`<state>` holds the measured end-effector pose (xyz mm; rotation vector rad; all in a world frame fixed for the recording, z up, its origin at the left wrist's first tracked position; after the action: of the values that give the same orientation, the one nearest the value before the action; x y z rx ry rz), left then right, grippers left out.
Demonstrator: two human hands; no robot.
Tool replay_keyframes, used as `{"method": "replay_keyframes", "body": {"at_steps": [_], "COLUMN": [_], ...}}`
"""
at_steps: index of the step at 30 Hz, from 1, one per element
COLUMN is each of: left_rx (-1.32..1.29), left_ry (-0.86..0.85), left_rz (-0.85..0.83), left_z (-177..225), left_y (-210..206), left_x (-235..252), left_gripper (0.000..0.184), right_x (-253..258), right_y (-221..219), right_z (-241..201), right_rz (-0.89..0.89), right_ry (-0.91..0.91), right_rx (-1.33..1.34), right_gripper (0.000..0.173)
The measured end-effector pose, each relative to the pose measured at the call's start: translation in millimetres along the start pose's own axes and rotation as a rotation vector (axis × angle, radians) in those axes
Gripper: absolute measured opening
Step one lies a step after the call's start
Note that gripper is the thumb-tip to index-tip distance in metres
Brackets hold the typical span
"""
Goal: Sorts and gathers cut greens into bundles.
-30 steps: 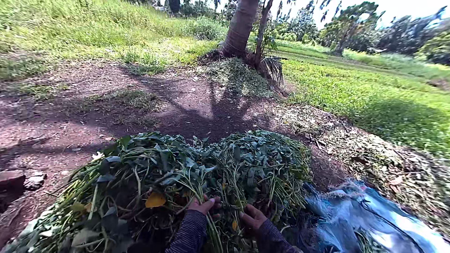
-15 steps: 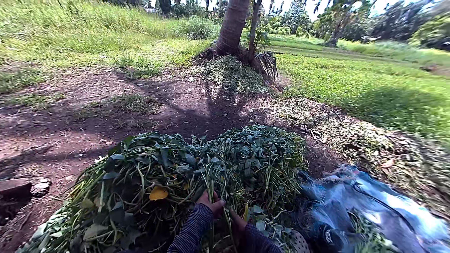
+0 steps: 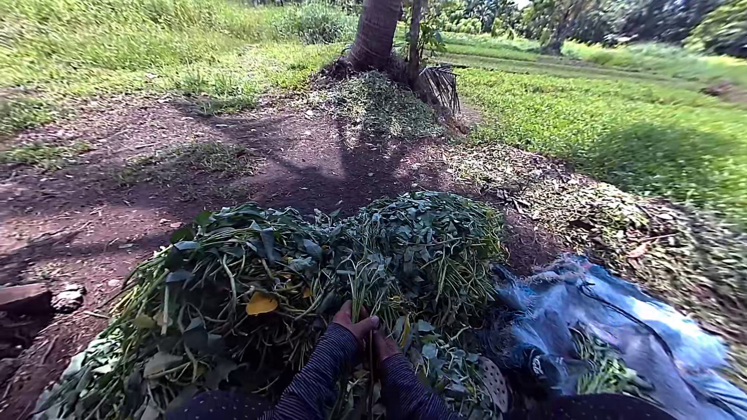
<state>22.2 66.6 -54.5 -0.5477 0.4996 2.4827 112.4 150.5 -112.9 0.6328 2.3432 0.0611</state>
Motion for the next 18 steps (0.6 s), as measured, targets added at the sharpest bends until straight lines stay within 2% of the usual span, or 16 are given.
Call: {"method": "replay_keyframes", "body": {"at_steps": [2,4,6,8,10,13,15,17,18], "left_rx": [-0.069,-0.134,-0.171,-0.159,-0.143,-0.168,-0.168,-0.17,-0.181], "left_ry": [-0.003,0.003,0.022,0.025,0.025,0.045,0.053,0.056,0.053], "left_rz": [0.051,0.204,0.374,0.427,0.441,0.428,0.416,0.409,0.413], "left_z": [-4.4,-1.5,4.5,7.7,9.1,6.3,8.6,10.4,10.1], "left_y": [8.4,26.3,53.8,70.6,77.4,78.9,76.8,71.1,67.4], "left_x": [6.7,10.7,14.3,16.4,13.8,10.5,8.7,8.3,8.2], "left_gripper": [0.037,0.034,0.031,0.031,0.036,0.042,0.039,0.036,0.036], "right_x": [-9.2,-18.1,-19.4,-4.9,3.5,-7.1,-27.5,-42.6,-47.5], "right_y": [5.3,6.7,-0.7,5.1,37.3,78.2,80.4,60.2,45.7], "right_z": [-2.1,-0.1,32.7,73.3,69.1,8.6,-30.1,-37.5,-32.0], "right_rz": [-0.015,-0.099,-0.254,-0.338,-0.281,-0.148,-0.169,-0.241,-0.277], "right_ry": [0.124,0.23,0.218,0.164,0.16,0.278,0.342,0.274,0.235], "right_rx": [-0.184,-0.52,-0.895,-1.065,-1.027,-0.739,-0.506,-0.301,-0.288], "right_gripper": [0.058,0.053,0.05,0.047,0.051,0.061,0.052,0.04,0.042]}}
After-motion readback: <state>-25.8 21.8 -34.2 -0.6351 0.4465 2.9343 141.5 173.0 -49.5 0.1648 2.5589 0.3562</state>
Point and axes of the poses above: each hand's wrist, its own x-axis towards the middle knuckle, its own y-axis out of the back of the hand, z = x × y, the point moved 7 cm from there along x, towards the middle knuckle, and after that the axes turned 8 degrees about z, right-handed, at the moved point
